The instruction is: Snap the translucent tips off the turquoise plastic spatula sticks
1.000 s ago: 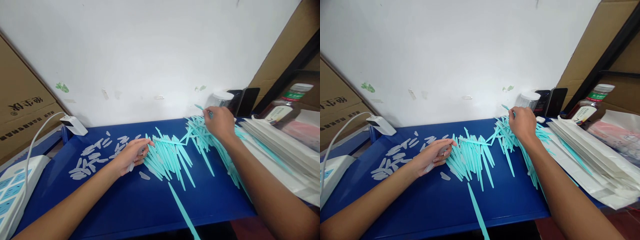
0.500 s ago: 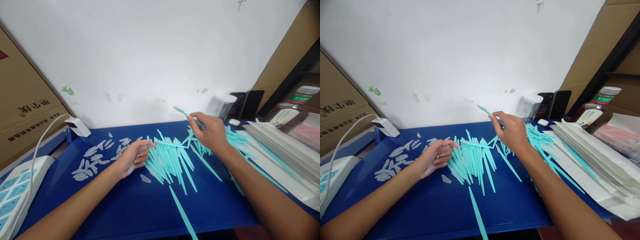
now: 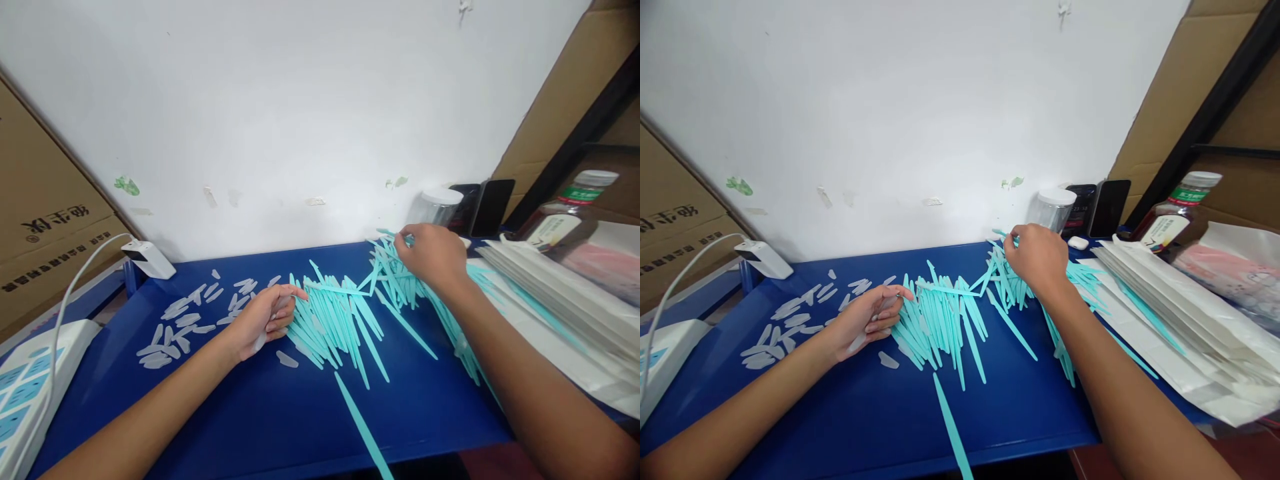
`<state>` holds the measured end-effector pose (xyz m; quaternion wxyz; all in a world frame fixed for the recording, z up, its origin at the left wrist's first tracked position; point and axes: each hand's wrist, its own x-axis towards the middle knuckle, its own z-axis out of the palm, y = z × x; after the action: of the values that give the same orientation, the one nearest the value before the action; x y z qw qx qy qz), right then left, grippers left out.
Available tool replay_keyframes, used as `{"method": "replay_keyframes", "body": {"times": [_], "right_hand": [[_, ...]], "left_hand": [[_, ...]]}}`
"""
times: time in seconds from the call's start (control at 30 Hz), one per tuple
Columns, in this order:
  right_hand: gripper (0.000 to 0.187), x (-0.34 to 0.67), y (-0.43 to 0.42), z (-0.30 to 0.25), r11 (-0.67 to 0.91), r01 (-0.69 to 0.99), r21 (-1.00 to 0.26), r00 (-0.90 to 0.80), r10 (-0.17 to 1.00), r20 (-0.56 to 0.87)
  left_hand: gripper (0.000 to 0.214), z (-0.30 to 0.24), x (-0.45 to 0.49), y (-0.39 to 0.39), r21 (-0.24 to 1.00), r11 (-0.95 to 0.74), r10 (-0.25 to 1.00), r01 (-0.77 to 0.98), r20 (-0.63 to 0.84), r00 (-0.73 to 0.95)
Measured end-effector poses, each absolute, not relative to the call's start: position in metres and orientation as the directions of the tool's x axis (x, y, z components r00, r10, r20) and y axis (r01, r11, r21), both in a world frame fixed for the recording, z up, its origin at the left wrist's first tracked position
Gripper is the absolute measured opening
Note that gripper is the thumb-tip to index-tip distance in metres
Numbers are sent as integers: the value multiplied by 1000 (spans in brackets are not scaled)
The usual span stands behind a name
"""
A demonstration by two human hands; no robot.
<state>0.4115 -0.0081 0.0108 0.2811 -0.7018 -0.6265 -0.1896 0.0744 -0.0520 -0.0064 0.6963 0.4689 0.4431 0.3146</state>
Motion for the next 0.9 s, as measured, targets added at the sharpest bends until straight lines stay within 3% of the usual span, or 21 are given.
{"method": "replay_keyframes", "body": {"times": [0.13,0.23,0.4,0.6,0.77,0.9], "right_hand": [[39,409,-8,9,-69,977,-202,177,787,590],[25,400,-14,16,0,961,-276,194,711,675],[27,374,-35,26,318,869,-380,145,569,809],[28,363,-42,19,475,785,-398,-5,646,763],[30,365,-42,22,465,766,-443,59,635,770],[21,364,-42,27,401,796,-454,90,662,744]], "left_hand": [[28,-5,72,-51,926,372,835,-59,-307,456],[28,-6,70,-50,926,366,827,-94,-277,489],[18,-11,73,-52,928,370,839,-51,-310,448],[14,-11,80,-55,949,312,841,51,-300,450],[23,-6,79,-56,950,279,852,137,-311,421],[35,-9,78,-57,956,236,851,174,-290,437]]}}
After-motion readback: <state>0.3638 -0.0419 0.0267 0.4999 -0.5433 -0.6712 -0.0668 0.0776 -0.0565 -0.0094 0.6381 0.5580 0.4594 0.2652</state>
